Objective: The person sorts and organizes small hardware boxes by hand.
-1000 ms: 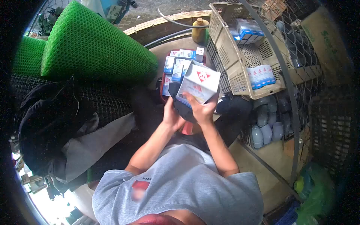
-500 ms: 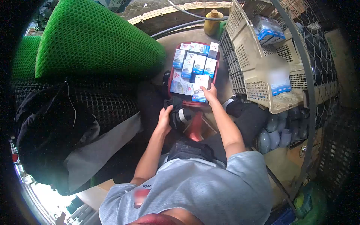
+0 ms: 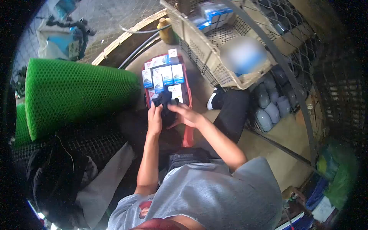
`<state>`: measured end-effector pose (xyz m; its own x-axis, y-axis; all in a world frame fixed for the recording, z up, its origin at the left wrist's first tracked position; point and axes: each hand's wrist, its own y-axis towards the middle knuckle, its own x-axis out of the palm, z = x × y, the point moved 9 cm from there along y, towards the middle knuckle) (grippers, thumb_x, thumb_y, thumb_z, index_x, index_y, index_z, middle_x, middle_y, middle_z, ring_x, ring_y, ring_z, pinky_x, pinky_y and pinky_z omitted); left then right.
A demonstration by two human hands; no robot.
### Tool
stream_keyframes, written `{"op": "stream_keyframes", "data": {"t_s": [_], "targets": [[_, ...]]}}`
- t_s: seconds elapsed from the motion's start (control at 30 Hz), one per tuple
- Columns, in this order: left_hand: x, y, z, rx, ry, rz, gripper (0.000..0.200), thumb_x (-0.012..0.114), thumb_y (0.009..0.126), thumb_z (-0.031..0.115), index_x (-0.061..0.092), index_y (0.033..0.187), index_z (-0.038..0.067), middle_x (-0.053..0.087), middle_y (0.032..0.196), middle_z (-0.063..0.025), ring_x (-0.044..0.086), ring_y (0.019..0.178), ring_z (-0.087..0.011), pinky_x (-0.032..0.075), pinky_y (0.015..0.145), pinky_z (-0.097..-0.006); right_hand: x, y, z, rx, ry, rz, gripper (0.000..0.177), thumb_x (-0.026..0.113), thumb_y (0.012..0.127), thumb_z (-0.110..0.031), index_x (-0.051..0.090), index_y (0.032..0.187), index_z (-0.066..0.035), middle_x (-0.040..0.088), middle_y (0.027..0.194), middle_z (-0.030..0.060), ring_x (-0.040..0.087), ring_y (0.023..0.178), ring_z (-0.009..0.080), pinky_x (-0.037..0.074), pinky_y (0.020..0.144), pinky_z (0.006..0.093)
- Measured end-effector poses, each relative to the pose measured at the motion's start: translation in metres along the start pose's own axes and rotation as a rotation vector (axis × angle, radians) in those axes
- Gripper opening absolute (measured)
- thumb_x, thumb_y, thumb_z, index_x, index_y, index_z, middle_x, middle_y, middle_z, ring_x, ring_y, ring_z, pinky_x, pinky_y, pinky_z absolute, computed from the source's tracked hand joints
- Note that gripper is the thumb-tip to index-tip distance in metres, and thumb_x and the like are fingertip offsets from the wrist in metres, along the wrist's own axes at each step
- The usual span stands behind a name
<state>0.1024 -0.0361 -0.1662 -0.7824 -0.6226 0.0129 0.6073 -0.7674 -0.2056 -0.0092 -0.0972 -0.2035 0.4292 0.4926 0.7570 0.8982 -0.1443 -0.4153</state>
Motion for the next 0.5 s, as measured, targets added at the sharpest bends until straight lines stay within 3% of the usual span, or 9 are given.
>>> {"op": "stream_keyframes", "data": {"t_s": [0.03, 0.07, 0.1, 0.17, 0.3, 0.37, 0.4, 0.43, 0.5], "targets": [[0.014, 0.01, 0.027, 0.198, 0.2, -0.04, 0.041, 0.06, 0.099, 0.016, 0.059, 0.136, -0.001, 0.067, 0.127, -0.0141, 0.062, 0.12, -0.0261, 0.043, 0.108, -0.0371, -0.012, -0.008, -0.009, -0.16, -0.096, 0.03, 0.044, 0.063, 0.102, -0.02, 0.052, 0.143, -0.01, 0.064, 0.13, 0.008, 0.066, 0.118, 0.0214, 0.061, 0.093, 0.0459], [0.026, 0.015, 0.063, 0.297, 0.225, -0.034, 0.043, 0.063, 0.097, 0.014, 0.059, 0.138, 0.0, 0.066, 0.129, -0.0145, 0.06, 0.125, -0.0268, 0.041, 0.111, -0.0384, -0.021, -0.023, -0.019, -0.266, 0.049, 0.065, 0.045, 0.06, 0.098, -0.004, 0.052, 0.143, -0.005, 0.065, 0.129, 0.0085, 0.067, 0.117, 0.0219, 0.06, 0.098, 0.043], [0.04, 0.019, 0.103, 0.396, 0.247, -0.025, 0.046, 0.065, 0.095, 0.012, 0.059, 0.139, 0.001, 0.065, 0.131, -0.0148, 0.057, 0.13, -0.0276, 0.038, 0.113, -0.0397, -0.021, -0.047, -0.038, -0.311, 0.077, 0.117, 0.044, 0.057, 0.098, -0.001, 0.052, 0.141, -0.002, 0.065, 0.129, 0.0087, 0.067, 0.115, 0.0214, 0.058, 0.1, 0.0399], [0.065, 0.04, 0.144, 0.435, 0.166, -0.13, 0.045, 0.066, 0.094, 0.012, 0.06, 0.137, 0.001, 0.066, 0.131, -0.0148, 0.059, 0.129, -0.0272, 0.039, 0.113, -0.0402, -0.036, -0.088, -0.06, -0.389, 0.126, 0.143, 0.037, 0.058, 0.098, -0.002, 0.058, 0.135, -0.002, 0.066, 0.126, 0.0083, 0.067, 0.114, 0.0199, 0.057, 0.099, 0.036], [0.161, 0.065, 0.242, 0.646, 0.412, -0.359, 0.03, 0.065, 0.094, 0.016, 0.069, 0.122, 0.003, 0.073, 0.12, -0.0139, 0.068, 0.115, -0.0294, 0.052, 0.096, -0.0408, -0.086, -0.163, -0.08, -0.598, 0.002, 0.363, 0.022, 0.066, 0.097, -0.006, 0.066, 0.119, -0.002, 0.069, 0.115, 0.0045, 0.067, 0.101, 0.0138, 0.055, 0.092, 0.0306], [0.221, 0.086, 0.257, 0.857, 0.652, -0.517, 0.033, 0.066, 0.095, 0.018, 0.069, 0.124, 0.002, 0.074, 0.116, -0.017, 0.071, 0.109, -0.0266, 0.053, 0.099, -0.0386, -0.107, -0.2, -0.092, -0.523, -0.586, 0.707, 0.022, 0.072, 0.095, -0.01, 0.066, 0.115, -0.003, 0.068, 0.111, 0.0025, 0.066, 0.1, 0.0139, 0.052, 0.092, 0.0311], [0.252, 0.104, 0.251, 0.843, 0.76, -0.633, 0.034, 0.067, 0.094, 0.02, 0.069, 0.123, 0.002, 0.074, 0.114, -0.0184, 0.072, 0.108, -0.0286, 0.054, 0.097, -0.0393, -0.104, -0.212, -0.102, -0.634, -0.709, 0.706, 0.033, 0.074, 0.091, -0.008, 0.063, 0.122, -0.002, 0.066, 0.117, 0.0063, 0.064, 0.11, 0.018, 0.049, 0.099, 0.0327], [0.281, 0.122, 0.241, 0.824, 0.867, -0.747, 0.035, 0.069, 0.093, 0.022, 0.069, 0.122, 0.002, 0.074, 0.112, -0.0198, 0.072, 0.107, -0.0307, 0.055, 0.094, -0.04, -0.097, -0.221, -0.107, -0.636, -0.706, 0.707, 0.033, 0.074, 0.091, -0.008, 0.063, 0.122, -0.002, 0.066, 0.117, 0.0063, 0.064, 0.11, 0.018, 0.049, 0.099, 0.0327], [0.324, 0.176, 0.197, 0.557, 1.284, -0.869, 0.042, 0.073, 0.088, 0.026, 0.069, 0.123, 0.003, 0.074, 0.111, -0.0213, 0.072, 0.108, -0.0337, 0.057, 0.093, -0.042, -0.065, -0.258, -0.136, -0.901, -0.78, 0.846, 0.047, 0.07, 0.09, -0.001, 0.057, 0.135, -0.001, 0.062, 0.128, 0.0124, 0.059, 0.122, 0.0226, 0.043, 0.108, 0.0356]]}}
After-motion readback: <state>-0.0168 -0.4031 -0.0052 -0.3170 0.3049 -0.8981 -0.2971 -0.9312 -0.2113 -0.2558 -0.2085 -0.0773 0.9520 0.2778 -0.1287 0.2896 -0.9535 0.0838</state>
